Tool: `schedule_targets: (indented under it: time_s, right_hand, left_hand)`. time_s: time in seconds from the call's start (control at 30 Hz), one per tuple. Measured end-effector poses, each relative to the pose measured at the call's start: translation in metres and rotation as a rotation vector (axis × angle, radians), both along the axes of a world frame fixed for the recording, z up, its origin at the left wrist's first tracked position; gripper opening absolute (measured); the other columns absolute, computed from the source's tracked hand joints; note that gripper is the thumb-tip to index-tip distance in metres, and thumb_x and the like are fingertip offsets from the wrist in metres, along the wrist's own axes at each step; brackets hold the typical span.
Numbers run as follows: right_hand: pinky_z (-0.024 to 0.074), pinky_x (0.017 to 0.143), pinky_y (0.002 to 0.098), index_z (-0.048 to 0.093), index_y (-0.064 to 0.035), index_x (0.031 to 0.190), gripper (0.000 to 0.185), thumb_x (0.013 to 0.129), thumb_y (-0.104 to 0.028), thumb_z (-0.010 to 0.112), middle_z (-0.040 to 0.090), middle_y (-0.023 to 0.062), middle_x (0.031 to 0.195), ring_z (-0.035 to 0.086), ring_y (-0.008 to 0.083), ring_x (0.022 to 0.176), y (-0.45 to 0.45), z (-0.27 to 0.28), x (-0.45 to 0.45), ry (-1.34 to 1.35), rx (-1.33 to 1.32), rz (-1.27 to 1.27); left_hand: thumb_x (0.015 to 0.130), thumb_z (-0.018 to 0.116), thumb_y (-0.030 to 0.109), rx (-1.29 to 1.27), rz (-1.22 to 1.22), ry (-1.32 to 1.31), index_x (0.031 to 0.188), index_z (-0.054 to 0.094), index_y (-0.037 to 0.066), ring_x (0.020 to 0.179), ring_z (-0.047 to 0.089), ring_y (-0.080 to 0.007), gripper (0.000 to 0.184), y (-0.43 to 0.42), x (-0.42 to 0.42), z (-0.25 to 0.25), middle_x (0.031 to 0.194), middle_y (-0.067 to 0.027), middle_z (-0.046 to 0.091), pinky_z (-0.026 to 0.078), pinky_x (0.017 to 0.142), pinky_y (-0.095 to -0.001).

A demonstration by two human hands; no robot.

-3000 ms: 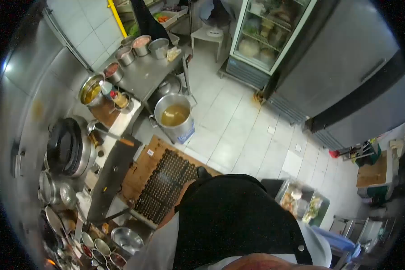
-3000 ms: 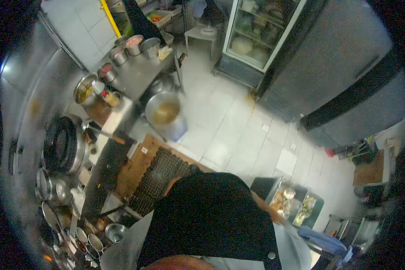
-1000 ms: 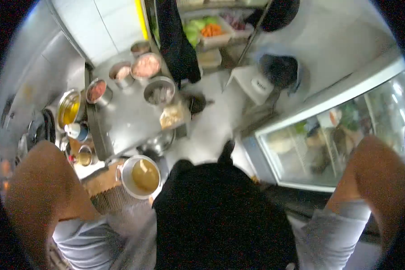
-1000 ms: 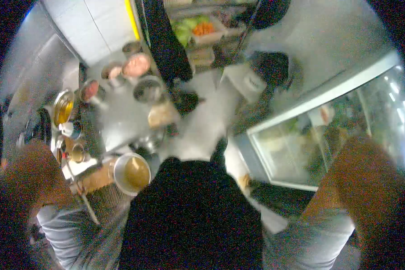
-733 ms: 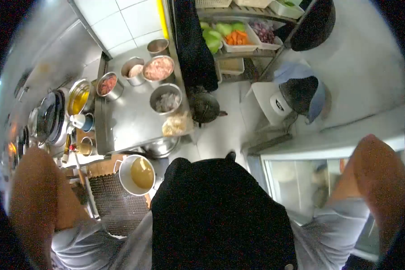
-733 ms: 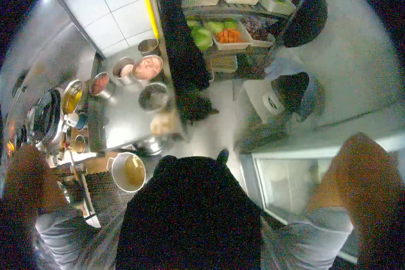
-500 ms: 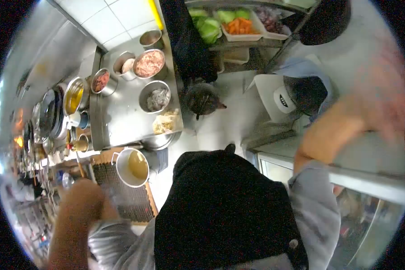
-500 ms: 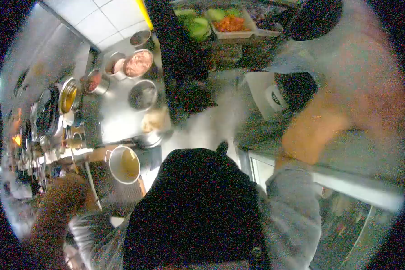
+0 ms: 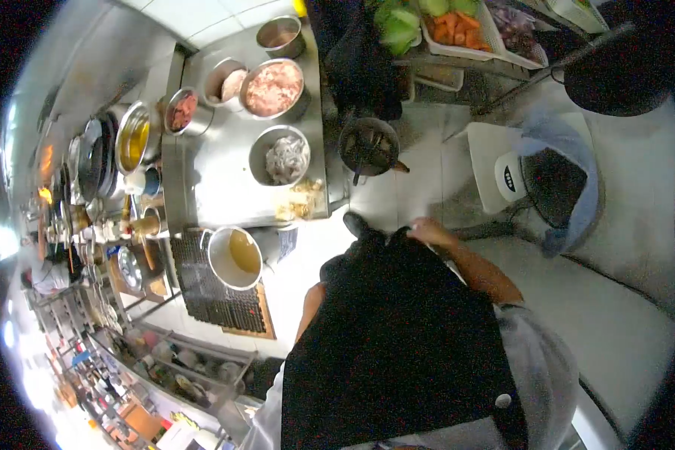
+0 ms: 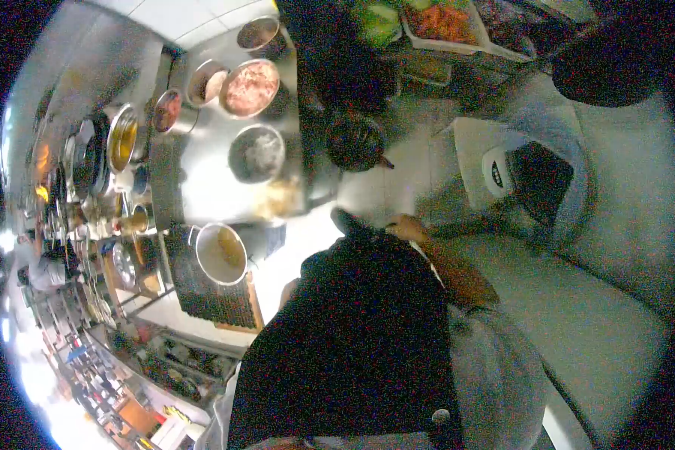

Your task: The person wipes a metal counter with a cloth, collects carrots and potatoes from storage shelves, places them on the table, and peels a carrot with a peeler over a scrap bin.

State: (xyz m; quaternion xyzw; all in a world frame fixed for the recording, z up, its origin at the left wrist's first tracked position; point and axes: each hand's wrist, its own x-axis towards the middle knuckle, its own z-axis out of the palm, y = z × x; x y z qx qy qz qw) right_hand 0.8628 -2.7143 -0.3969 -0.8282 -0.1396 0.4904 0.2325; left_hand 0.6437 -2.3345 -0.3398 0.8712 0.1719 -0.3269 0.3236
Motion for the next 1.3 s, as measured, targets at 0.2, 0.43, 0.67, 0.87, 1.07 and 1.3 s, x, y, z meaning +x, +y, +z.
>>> schedule_targets:
  time_s: [0.2, 0.43, 0.67, 0.87, 1.07, 1.3]
  right_hand:
    - [0.0504, 0.104, 0.0432, 0.051, 0.0001, 0.145, 0.074, 0.089, -0.040, 0.077, 0.052, 0.0219, 0.149, 0.054, 0.0312, 0.134, -0.015, -0.152, 0.215, -0.257, 0.369, -0.720]
    - [0.0475, 0.102, 0.0459, 0.073, -0.0067, 0.121, 0.055, 0.084, -0.048, 0.075, 0.065, 0.0212, 0.129, 0.061, 0.0307, 0.120, 0.157, -0.127, 0.415, -0.098, 0.586, -0.786]
    - [0.0522, 0.104, 0.0430, 0.049, -0.0041, 0.149, 0.067, 0.084, 0.001, 0.065, 0.059, 0.0167, 0.144, 0.064, 0.0293, 0.122, 0.184, -0.057, 0.260, -0.059, 1.343, -0.603]
    - [0.0498, 0.104, 0.0492, 0.053, -0.0049, 0.144, 0.065, 0.086, -0.023, 0.075, 0.052, 0.0268, 0.144, 0.060, 0.0371, 0.125, -0.001, -0.086, 0.108, 0.215, 0.260, 0.396]
    - [0.0541, 0.089, 0.0485, 0.065, -0.0067, 0.123, 0.036, 0.093, -0.027, 0.069, 0.069, 0.0196, 0.112, 0.067, 0.0300, 0.105, -0.035, -0.152, -0.006, 0.418, 0.284, 0.577]
    - [0.0522, 0.079, 0.0475, 0.067, -0.0015, 0.104, 0.029, 0.098, -0.029, 0.064, 0.071, 0.0161, 0.092, 0.063, 0.0246, 0.081, -0.034, -0.284, 0.112, 0.307, 0.743, 0.349]
  left_hand:
    - [0.097, 0.062, 0.009, -0.325, 0.166, -0.377, 0.106, 0.067, -0.004, 0.096, 0.069, -0.0264, 0.016, -0.038, 0.148, 0.050, 0.118, -0.0174, 0.070, 0.055, 0.085, -0.0350]
    - [0.095, 0.066, 0.001, -0.443, 0.143, -0.213, 0.137, 0.058, 0.001, 0.100, 0.067, -0.0168, 0.042, -0.101, 0.190, 0.032, 0.118, -0.0137, 0.070, 0.055, 0.088, -0.0309]
    - [0.090, 0.066, -0.005, -0.539, 0.467, 0.176, 0.140, 0.054, 0.000, 0.114, 0.064, -0.0248, 0.052, -0.131, 0.220, -0.038, 0.138, -0.0172, 0.060, 0.055, 0.093, -0.0345]
    - [0.089, 0.067, 0.007, -0.645, 0.549, 0.546, 0.143, 0.053, 0.004, 0.119, 0.060, -0.0304, 0.055, -0.151, 0.160, -0.095, 0.141, -0.0197, 0.057, 0.052, 0.096, -0.0394]
    - [0.088, 0.068, 0.019, -0.472, 0.390, 0.442, 0.145, 0.051, 0.008, 0.124, 0.055, -0.0361, 0.060, -0.133, 0.130, -0.101, 0.144, -0.0222, 0.053, 0.050, 0.100, -0.0444]
    - [0.087, 0.069, 0.033, 0.034, -0.097, 0.150, 0.147, 0.050, 0.013, 0.129, 0.050, -0.0427, 0.066, -0.097, 0.114, -0.156, 0.147, -0.0251, 0.049, 0.047, 0.103, -0.0501]
